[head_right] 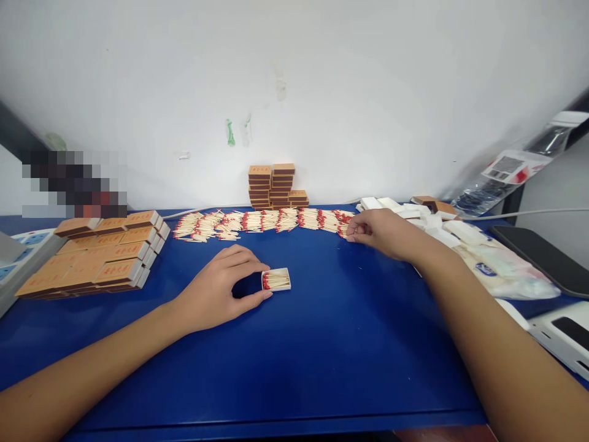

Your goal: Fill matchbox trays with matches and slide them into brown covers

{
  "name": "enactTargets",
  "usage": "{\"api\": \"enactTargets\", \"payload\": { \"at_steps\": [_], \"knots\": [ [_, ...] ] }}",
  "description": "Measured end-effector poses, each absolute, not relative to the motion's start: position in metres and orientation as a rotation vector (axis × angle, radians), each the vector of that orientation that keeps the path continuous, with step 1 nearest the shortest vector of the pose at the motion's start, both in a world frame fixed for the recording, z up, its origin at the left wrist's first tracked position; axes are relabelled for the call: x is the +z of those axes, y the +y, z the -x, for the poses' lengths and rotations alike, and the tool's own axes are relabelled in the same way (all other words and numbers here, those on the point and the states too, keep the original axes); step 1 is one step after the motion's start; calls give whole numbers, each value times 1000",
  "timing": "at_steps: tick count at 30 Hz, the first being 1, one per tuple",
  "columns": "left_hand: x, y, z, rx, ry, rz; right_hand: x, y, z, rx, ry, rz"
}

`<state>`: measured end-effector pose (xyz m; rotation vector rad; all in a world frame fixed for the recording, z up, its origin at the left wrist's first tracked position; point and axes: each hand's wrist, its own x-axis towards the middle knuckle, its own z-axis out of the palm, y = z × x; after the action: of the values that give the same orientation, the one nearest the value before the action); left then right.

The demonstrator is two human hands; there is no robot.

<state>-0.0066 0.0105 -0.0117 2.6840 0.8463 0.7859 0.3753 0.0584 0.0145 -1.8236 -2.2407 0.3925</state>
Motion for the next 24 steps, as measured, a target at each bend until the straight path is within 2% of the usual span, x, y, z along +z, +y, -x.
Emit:
{"api": "enactTargets", "payload": {
  "at_steps": [24],
  "knots": [
    [-11,10,6,770,854,-2680,19,55,-380,614,-2275,1829]
  ]
}}
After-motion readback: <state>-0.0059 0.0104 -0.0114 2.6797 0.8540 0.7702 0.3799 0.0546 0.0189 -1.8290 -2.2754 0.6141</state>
